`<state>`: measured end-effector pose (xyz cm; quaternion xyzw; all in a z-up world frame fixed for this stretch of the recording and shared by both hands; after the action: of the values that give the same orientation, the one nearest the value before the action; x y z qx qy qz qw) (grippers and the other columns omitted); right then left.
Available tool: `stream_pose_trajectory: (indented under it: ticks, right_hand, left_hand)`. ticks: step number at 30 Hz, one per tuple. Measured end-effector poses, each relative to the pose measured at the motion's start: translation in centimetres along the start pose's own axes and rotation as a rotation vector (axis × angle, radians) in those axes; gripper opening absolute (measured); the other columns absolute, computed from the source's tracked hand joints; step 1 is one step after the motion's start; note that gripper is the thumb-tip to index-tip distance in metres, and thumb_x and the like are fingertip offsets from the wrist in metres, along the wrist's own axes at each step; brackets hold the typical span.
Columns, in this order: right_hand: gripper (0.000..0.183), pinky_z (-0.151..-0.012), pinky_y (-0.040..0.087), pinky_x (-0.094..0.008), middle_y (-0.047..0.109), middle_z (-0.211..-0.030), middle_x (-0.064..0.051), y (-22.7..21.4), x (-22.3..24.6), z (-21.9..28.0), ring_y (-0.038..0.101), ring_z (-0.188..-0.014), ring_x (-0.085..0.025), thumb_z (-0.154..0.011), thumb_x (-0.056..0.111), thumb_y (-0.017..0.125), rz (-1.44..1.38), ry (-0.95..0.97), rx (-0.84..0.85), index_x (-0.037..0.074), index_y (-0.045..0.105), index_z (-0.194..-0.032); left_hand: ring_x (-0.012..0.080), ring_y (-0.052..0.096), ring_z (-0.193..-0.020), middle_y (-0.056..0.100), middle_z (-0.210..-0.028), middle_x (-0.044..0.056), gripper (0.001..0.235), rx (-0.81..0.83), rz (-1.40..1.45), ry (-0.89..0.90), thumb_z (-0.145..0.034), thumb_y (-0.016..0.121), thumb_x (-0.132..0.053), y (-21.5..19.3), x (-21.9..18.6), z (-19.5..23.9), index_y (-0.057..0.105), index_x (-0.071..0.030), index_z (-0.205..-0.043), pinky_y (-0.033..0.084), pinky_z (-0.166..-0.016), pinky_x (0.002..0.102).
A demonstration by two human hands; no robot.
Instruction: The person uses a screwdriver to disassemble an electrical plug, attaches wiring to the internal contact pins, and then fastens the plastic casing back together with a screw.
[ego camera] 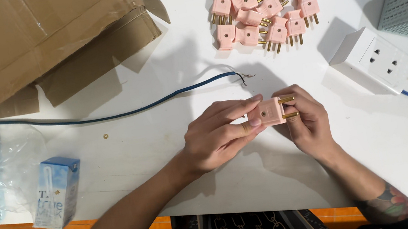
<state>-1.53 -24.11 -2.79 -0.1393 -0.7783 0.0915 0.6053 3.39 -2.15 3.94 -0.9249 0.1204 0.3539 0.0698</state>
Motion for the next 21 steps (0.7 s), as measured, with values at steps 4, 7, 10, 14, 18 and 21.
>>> stream_pose_trajectory:
  ticks: [4,7,10,14,18,21]
  right_hand:
    - [0.022,-0.082,0.054,-0.036,0.068,-0.097,-0.015,-0.2,-1.8,1.1,0.061,-0.084,-0.019,-0.11,0.013,0.074,-0.119,0.053,0.015,-0.007,0.07,-0.12]
    - [0.022,-0.075,0.05,-0.032,0.071,-0.094,-0.017,-0.5,-2.0,1.0,0.065,-0.081,-0.017,-0.106,0.01,0.079,-0.227,0.034,-0.069,-0.006,0.065,-0.112]
    - [0.019,-0.081,0.055,-0.035,0.075,-0.101,-0.021,-0.3,-0.5,0.2,0.07,-0.092,-0.025,-0.111,0.013,0.073,-0.147,-0.012,-0.033,-0.006,0.07,-0.109]
    - [0.037,-0.08,0.057,-0.034,0.072,-0.103,-0.018,-0.8,-2.0,1.2,0.068,-0.09,-0.021,-0.108,0.024,0.073,-0.127,0.036,0.024,-0.007,0.065,-0.127]
    - [0.032,-0.074,0.051,-0.03,0.069,-0.097,-0.015,-0.9,-2.6,1.3,0.064,-0.084,-0.019,-0.109,0.023,0.077,-0.187,0.02,-0.029,-0.003,0.062,-0.118]
    - [0.037,-0.084,0.056,-0.038,0.072,-0.106,-0.02,-0.8,-1.0,0.3,0.066,-0.092,-0.025,-0.114,0.031,0.068,0.002,-0.06,0.012,-0.006,0.072,-0.111]
  left_hand:
    - [0.0364,0.088,-0.11,0.082,-0.137,0.025,0.021,-0.032,-0.002,0.021,-0.098,0.091,0.006,-0.1,-0.1,-0.1,0.084,-0.001,-0.116,0.075,-0.09,0.044]
    - [0.0342,0.088,-0.106,0.083,-0.137,0.024,0.019,-0.029,0.013,0.024,-0.099,0.09,0.005,-0.1,-0.2,-0.1,0.085,-0.001,-0.116,0.074,-0.09,0.044]
    - [0.0351,0.088,-0.105,0.083,-0.136,0.025,0.02,-0.026,0.009,0.036,-0.099,0.09,0.006,-0.1,-0.1,0.0,0.085,-0.001,-0.117,0.074,-0.088,0.044]
    - [0.0352,0.087,-0.105,0.083,-0.136,0.025,0.018,-0.037,-0.016,0.053,-0.101,0.088,0.005,-0.1,0.0,0.1,0.085,-0.002,-0.118,0.074,-0.088,0.045]
    - [0.0338,0.088,-0.099,0.084,-0.132,0.025,0.015,-0.038,-0.031,0.065,-0.1,0.089,0.005,0.0,-0.2,-0.2,0.085,-0.002,-0.113,0.073,-0.084,0.043]
    - [0.0338,0.087,-0.1,0.083,-0.135,0.025,0.018,-0.021,-0.027,0.024,-0.099,0.091,0.005,-0.2,-0.1,-0.3,0.084,-0.002,-0.114,0.073,-0.083,0.043]
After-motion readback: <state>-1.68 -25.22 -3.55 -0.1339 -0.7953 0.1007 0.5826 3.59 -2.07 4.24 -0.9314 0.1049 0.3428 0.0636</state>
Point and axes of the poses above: each hand's wrist, its own z-axis away from the middle knuckle, its own y-axis out of the palm, x = y × z, the point moved 8 cm from there along -z, towards the middle knuckle
